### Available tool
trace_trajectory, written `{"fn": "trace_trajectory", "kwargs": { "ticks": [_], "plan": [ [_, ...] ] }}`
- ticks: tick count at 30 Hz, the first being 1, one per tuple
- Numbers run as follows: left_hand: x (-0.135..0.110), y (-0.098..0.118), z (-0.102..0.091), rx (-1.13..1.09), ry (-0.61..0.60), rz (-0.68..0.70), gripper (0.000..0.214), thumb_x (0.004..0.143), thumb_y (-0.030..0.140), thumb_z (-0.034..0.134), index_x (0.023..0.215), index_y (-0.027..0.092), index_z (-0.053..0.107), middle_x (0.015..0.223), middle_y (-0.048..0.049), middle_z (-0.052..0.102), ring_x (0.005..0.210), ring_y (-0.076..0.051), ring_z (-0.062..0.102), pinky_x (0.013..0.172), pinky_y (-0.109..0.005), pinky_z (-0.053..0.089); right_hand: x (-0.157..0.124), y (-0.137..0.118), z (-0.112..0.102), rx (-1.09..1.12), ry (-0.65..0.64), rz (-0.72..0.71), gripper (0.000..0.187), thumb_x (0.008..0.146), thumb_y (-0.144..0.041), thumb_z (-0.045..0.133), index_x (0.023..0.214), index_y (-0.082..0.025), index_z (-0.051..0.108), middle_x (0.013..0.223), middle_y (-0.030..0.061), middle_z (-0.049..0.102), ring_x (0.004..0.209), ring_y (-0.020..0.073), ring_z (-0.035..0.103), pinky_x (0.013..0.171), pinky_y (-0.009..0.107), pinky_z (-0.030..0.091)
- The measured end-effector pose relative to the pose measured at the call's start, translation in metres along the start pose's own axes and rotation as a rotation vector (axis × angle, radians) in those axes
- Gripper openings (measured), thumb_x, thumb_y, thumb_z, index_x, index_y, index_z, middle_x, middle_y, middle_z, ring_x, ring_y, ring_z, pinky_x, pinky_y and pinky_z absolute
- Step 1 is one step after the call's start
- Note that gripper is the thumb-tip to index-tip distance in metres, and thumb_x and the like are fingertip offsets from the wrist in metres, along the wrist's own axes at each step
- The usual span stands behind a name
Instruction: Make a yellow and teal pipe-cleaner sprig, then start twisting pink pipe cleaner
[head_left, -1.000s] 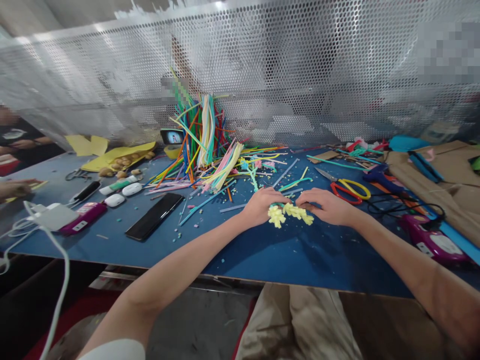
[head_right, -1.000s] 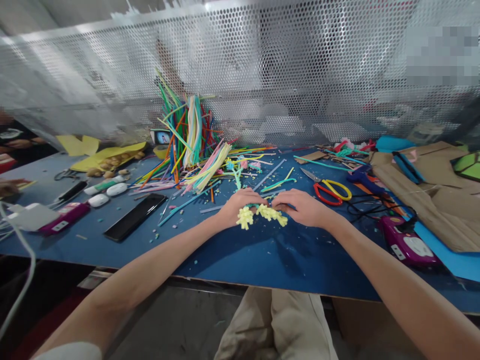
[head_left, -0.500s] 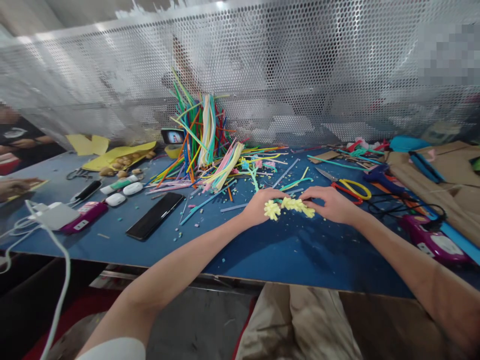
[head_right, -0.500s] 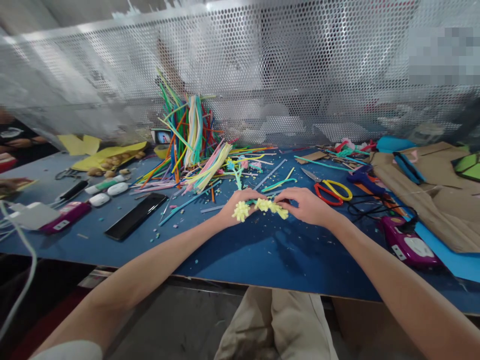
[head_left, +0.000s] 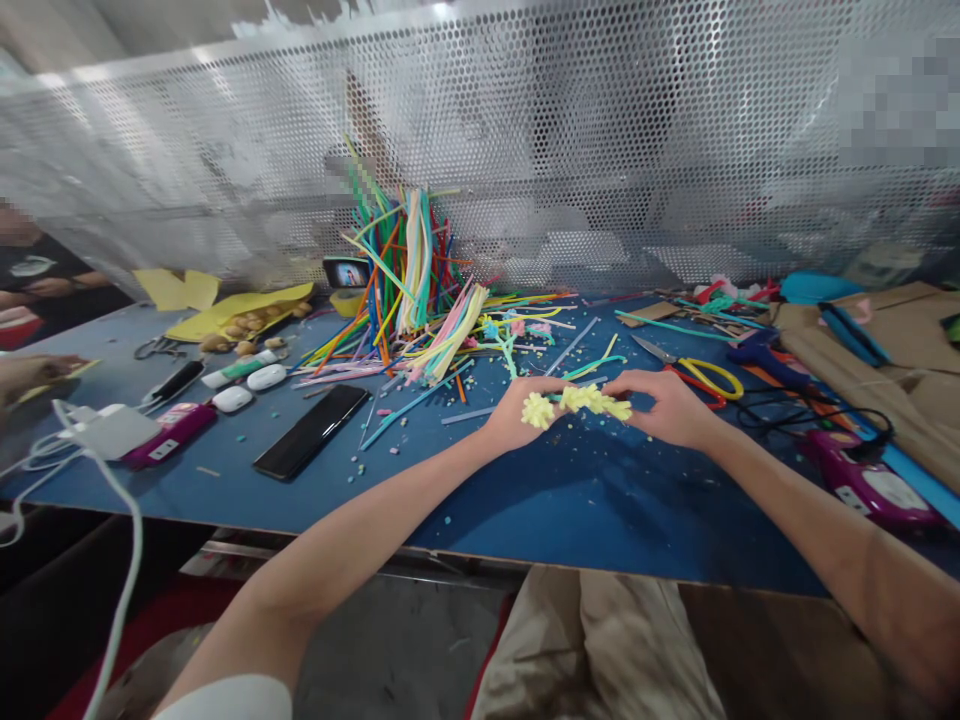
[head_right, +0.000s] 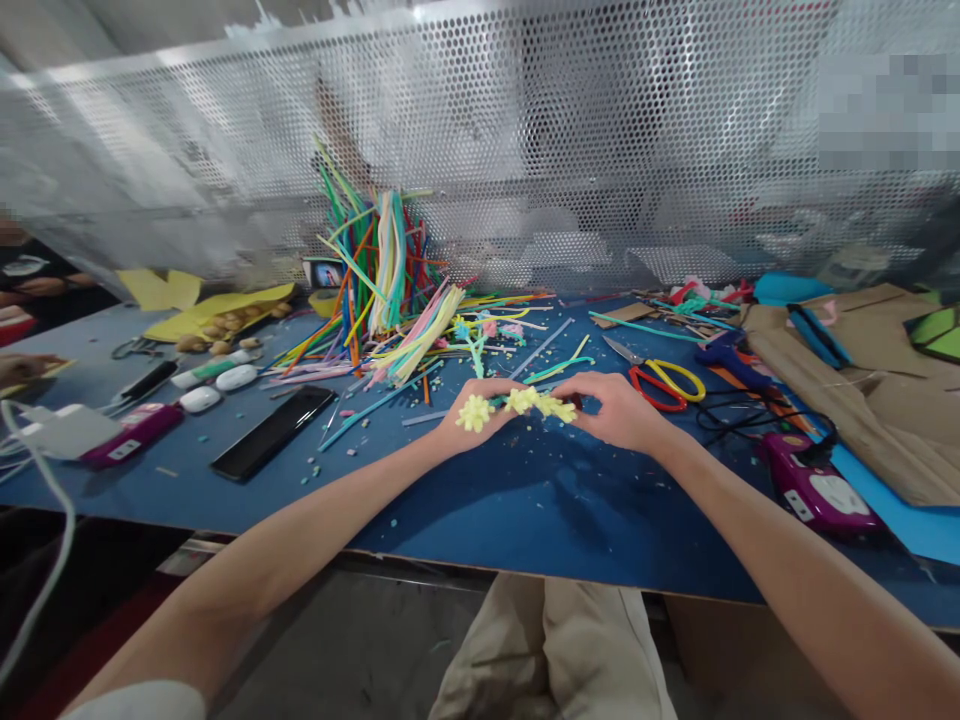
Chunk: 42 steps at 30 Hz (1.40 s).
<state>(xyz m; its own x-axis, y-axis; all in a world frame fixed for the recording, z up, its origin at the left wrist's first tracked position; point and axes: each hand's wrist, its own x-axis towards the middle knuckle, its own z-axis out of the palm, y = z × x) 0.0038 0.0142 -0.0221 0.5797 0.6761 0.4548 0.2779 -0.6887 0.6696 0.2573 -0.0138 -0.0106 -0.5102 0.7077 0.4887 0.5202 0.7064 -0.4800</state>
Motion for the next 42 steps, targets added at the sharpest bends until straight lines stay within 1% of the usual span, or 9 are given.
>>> {"fn": "trace_trajectory", "kwargs": {
  "ticks": [3, 7, 16, 19, 22, 27, 31, 37, 42],
  "plan": [
    [0.0, 0.006, 0.001, -0.013, -0.011, -0.088, 0.023, 0.087, 0.033, 0.061, 0.091, 0.014, 0.074, 0.086, -0.0028, 0.074, 0.08, -0.017, 0.068, 0.078, -0.024, 0.05, 0.0, 0.001, 0.003, -0.007, 0.058, 0.004, 0.015, 0.083, -0.022, 0.062, 0.095, -0.022, 0.07, 0.089, 0.0034, 0.073, 0.078, 0.0186, 0.067, 0.075, 0.033, 0.055],
    [0.0, 0.007, 0.001, -0.015, 0.008, -0.109, 0.022, 0.087, 0.032, 0.062, 0.089, 0.014, 0.074, 0.083, -0.002, 0.074, 0.077, -0.016, 0.067, 0.075, -0.023, 0.049, -0.001, 0.0, 0.005, 0.019, 0.124, 0.016, 0.014, 0.082, -0.02, 0.062, 0.093, -0.022, 0.071, 0.088, 0.0032, 0.073, 0.078, 0.0191, 0.068, 0.073, 0.033, 0.056],
    [0.001, 0.001, -0.001, -0.048, 0.041, 0.023, 0.029, 0.091, 0.037, 0.058, 0.097, 0.014, 0.074, 0.099, -0.0079, 0.074, 0.089, -0.018, 0.069, 0.082, -0.025, 0.05, 0.001, -0.003, 0.007, 0.044, 0.188, 0.016, 0.019, 0.08, -0.016, 0.061, 0.094, -0.023, 0.072, 0.085, 0.0027, 0.073, 0.076, 0.0188, 0.066, 0.072, 0.033, 0.053],
    [0.0, -0.001, -0.001, -0.029, 0.073, 0.06, 0.028, 0.091, 0.036, 0.058, 0.1, 0.015, 0.074, 0.1, -0.0085, 0.074, 0.089, -0.018, 0.069, 0.084, -0.026, 0.05, 0.001, -0.004, 0.008, 0.076, 0.226, 0.013, 0.016, 0.081, -0.02, 0.063, 0.094, -0.023, 0.072, 0.085, 0.0029, 0.073, 0.076, 0.0187, 0.066, 0.072, 0.033, 0.053],
    [-0.001, -0.003, -0.001, -0.018, 0.096, 0.106, 0.028, 0.091, 0.035, 0.058, 0.104, 0.015, 0.073, 0.1, -0.0088, 0.074, 0.089, -0.018, 0.069, 0.085, -0.027, 0.05, 0.001, -0.006, 0.008, 0.105, 0.254, 0.063, 0.01, 0.082, -0.026, 0.064, 0.089, -0.023, 0.071, 0.084, 0.0037, 0.073, 0.076, 0.02, 0.066, 0.07, 0.034, 0.054],
    [-0.001, -0.004, -0.002, 0.011, 0.084, 0.103, 0.031, 0.091, 0.039, 0.056, 0.105, 0.016, 0.072, 0.099, -0.0099, 0.074, 0.089, -0.019, 0.069, 0.083, -0.029, 0.05, 0.003, -0.008, 0.007, 0.128, 0.216, 0.118, 0.012, 0.084, -0.032, 0.064, 0.085, -0.022, 0.07, 0.08, 0.0048, 0.07, 0.073, 0.0203, 0.063, 0.07, 0.035, 0.054],
    [0.0, -0.005, -0.002, 0.031, 0.078, 0.113, 0.03, 0.092, 0.038, 0.056, 0.104, 0.016, 0.072, 0.098, -0.0099, 0.074, 0.088, -0.018, 0.067, 0.083, -0.029, 0.049, 0.004, -0.007, 0.007, 0.115, 0.194, 0.127, 0.009, 0.082, -0.03, 0.066, 0.083, -0.023, 0.07, 0.079, 0.003, 0.069, 0.072, 0.0189, 0.061, 0.072, 0.034, 0.052],
    [0.001, -0.002, -0.004, 0.013, 0.061, 0.107, 0.027, 0.091, 0.036, 0.057, 0.101, 0.016, 0.073, 0.095, -0.008, 0.074, 0.085, -0.017, 0.066, 0.08, -0.028, 0.048, 0.003, -0.005, 0.005, 0.074, 0.186, 0.063, 0.007, 0.082, -0.026, 0.066, 0.086, -0.024, 0.071, 0.08, 0.0023, 0.069, 0.074, 0.0185, 0.062, 0.073, 0.034, 0.051],
    [0.0, 0.003, -0.003, 0.003, 0.062, 0.066, 0.03, 0.091, 0.038, 0.056, 0.099, 0.016, 0.073, 0.096, -0.0086, 0.074, 0.086, -0.018, 0.068, 0.082, -0.029, 0.05, 0.003, -0.005, 0.004, 0.038, 0.2, 0.006, 0.008, 0.085, -0.026, 0.062, 0.088, -0.027, 0.07, 0.082, 0.0016, 0.07, 0.076, 0.0189, 0.063, 0.074, 0.035, 0.052]
  ]
}}
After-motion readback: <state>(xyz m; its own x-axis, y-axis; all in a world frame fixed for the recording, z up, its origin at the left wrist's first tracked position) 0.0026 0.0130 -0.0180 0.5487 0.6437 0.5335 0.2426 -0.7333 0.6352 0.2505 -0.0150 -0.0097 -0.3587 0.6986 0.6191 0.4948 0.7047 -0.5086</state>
